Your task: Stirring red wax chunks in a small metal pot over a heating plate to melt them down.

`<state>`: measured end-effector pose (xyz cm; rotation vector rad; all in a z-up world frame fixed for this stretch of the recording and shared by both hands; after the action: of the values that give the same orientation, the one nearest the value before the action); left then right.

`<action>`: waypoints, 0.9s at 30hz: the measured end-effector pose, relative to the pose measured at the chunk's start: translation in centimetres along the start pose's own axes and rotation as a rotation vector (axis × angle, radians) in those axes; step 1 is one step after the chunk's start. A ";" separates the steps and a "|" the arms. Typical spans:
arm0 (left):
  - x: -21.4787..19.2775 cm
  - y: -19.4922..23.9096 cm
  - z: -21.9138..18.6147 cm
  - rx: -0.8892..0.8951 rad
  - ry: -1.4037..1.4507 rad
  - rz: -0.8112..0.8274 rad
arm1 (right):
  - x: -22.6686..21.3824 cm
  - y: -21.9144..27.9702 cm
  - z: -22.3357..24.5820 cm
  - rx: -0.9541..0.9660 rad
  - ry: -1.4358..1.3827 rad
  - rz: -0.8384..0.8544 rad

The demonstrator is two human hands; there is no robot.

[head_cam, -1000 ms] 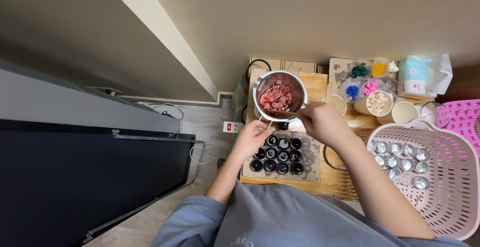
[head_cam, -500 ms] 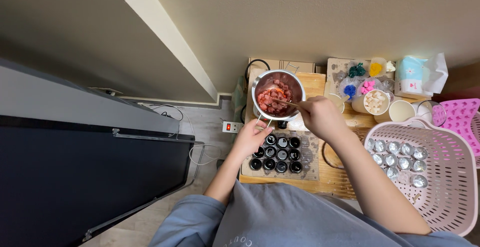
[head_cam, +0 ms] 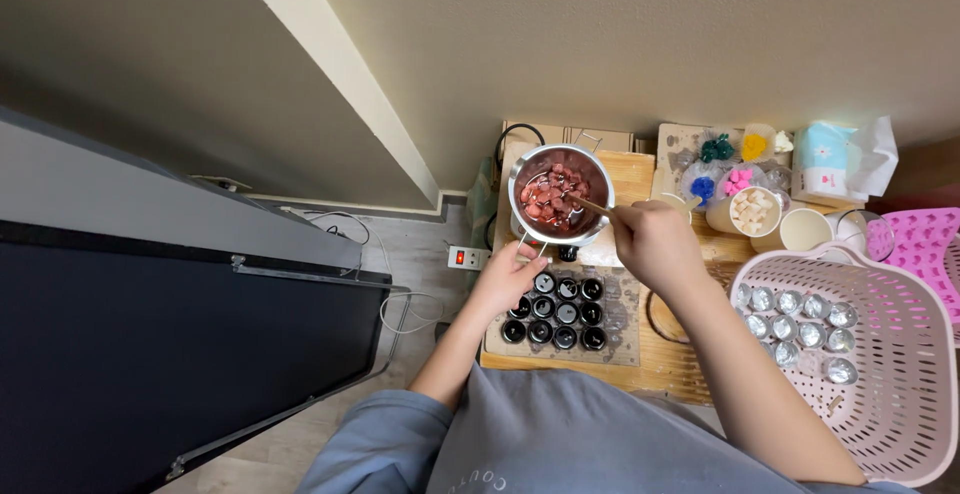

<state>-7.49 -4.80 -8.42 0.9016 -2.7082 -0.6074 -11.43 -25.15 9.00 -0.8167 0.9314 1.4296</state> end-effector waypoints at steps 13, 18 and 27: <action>0.3 -0.6 0.7 -0.034 -0.025 -0.046 | 1.1 0.2 0.6 -0.084 -0.065 -0.004; -0.1 -1.2 1.9 -0.018 0.018 -0.025 | 0.6 0.2 0.4 -0.031 -0.039 -0.007; 0.0 -1.2 2.0 -0.035 0.022 -0.051 | 2.0 -0.5 -0.1 -0.048 0.045 -0.006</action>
<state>-7.54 -5.07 -10.80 0.9657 -2.6542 -0.6489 -11.11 -24.40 7.08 -0.8903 0.9311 1.4376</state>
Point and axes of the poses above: each hand's wrist, its own y-axis away from the middle knuckle, its own x-axis out of the palm, z = x × y, the point moved 6 cm from there along -y, towards the middle knuckle, and after that the axes turned 15 degrees about z, right-handed, at the moved point
